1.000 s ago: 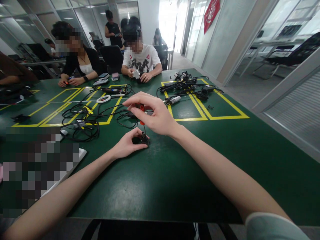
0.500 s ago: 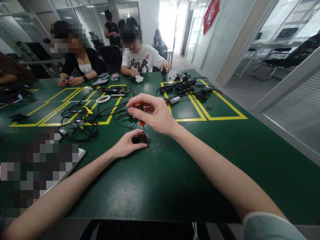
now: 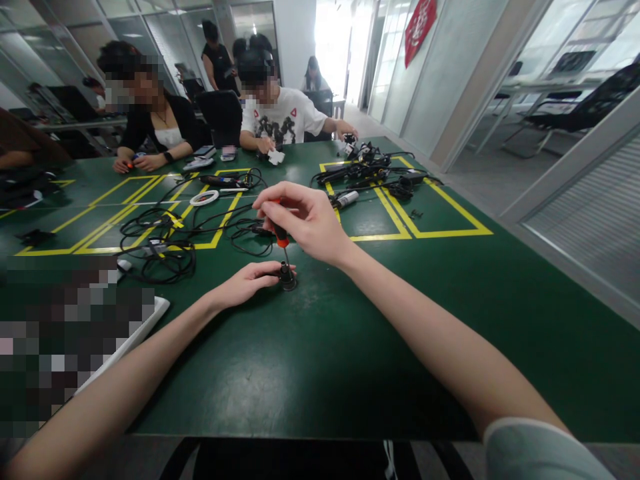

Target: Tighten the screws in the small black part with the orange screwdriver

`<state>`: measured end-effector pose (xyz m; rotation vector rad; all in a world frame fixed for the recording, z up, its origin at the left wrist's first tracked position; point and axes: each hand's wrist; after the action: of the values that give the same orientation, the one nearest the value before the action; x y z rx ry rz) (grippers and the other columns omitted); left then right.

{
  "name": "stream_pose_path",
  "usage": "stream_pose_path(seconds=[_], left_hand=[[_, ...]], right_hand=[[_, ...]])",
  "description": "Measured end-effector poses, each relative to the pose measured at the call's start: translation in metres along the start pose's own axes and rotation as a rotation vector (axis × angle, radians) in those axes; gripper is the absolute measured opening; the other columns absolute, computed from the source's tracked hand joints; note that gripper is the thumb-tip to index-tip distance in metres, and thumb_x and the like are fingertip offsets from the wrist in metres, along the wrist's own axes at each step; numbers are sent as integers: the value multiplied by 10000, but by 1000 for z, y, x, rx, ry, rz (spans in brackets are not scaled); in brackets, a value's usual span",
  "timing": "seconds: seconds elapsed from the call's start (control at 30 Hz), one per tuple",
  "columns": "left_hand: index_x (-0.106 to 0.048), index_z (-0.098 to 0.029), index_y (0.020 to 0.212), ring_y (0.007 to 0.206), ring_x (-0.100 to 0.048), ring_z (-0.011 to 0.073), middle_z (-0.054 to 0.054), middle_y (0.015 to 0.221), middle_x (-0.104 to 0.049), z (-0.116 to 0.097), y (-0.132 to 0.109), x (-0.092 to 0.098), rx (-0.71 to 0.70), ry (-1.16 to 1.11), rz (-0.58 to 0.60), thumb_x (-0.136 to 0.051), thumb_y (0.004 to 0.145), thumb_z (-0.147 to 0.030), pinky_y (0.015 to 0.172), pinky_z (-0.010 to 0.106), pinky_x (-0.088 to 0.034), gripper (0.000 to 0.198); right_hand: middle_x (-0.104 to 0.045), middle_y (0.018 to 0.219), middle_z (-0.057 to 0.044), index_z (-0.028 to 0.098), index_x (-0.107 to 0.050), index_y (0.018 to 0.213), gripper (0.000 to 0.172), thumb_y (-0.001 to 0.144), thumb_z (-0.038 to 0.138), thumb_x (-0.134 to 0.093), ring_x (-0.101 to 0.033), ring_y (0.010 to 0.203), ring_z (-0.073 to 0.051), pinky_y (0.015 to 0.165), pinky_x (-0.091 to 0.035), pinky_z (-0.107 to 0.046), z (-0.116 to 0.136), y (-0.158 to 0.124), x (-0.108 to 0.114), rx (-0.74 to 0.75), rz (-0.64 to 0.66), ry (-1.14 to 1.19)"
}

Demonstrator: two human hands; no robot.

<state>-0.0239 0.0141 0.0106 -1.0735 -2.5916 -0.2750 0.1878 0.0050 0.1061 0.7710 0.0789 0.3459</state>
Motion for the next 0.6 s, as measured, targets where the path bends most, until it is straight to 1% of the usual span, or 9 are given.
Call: stream_pose_path(seconds=[0.1,0.2,0.27,0.33,0.4,0.5,0.6], left_hand=[[-770,-199,1304,1339,-655,271,54,1397,-747,0,0,1,3,15,11,-609,905,-190,1240,437,-429,430],[-755,-190,1320,1343,-649,279,67,1413,-734,0,-1,0,-26,57,22,-653,822,-127,1237,436,-432,512],[-750,-173,1307,1316,-661,287,88,1384,-743,0,-2,-2,-46,87,11,-707,815,-146,1219,442,-448,495],[-734,-162,1299,1264,-680,283,108,1341,-753,1,-3,-6,-48,91,-20,-752,842,-201,1194,456,-466,460],[-695,-166,1316,1186,-699,261,115,1296,-753,3,-3,-9,-37,56,-77,-800,833,-231,1154,460,-492,498],[-668,-177,1233,1101,-699,230,92,1197,-744,7,-3,-13,-31,-7,-146,-878,781,-251,1095,442,-520,504],[-664,-176,1154,1075,-688,216,74,1136,-733,9,-3,-14,-34,-24,-154,-887,795,-277,1082,437,-518,434]], right_hand=[[-712,822,-19,156,-742,859,216,981,328,-694,-681,704,-105,643,-575,-222,1,2,5,36,13,-8],[-715,818,-28,156,-751,869,229,988,332,-667,-699,726,-127,663,-592,-247,2,2,7,37,24,20],[-731,829,-28,158,-757,905,203,975,337,-692,-709,725,-128,654,-599,-245,2,2,5,17,22,16],[-744,845,-27,160,-765,954,192,958,349,-729,-710,716,-121,626,-596,-231,1,1,3,-7,12,-1],[-752,861,-28,161,-772,991,203,944,357,-755,-711,712,-116,609,-594,-220,1,0,1,-28,0,-10],[-755,871,-26,160,-777,1005,212,945,363,-759,-710,704,-110,610,-598,-217,0,-1,-1,-37,-10,-17],[-753,861,-21,159,-777,1004,199,951,349,-751,-706,691,-102,608,-595,-210,-1,-1,-1,-32,-15,-18]])
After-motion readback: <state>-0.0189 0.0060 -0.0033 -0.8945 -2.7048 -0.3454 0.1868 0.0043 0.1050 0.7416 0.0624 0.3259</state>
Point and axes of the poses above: each hand's wrist, its own y-axis towards the middle knuckle, its own x-axis out of the back of the hand, z = x × y
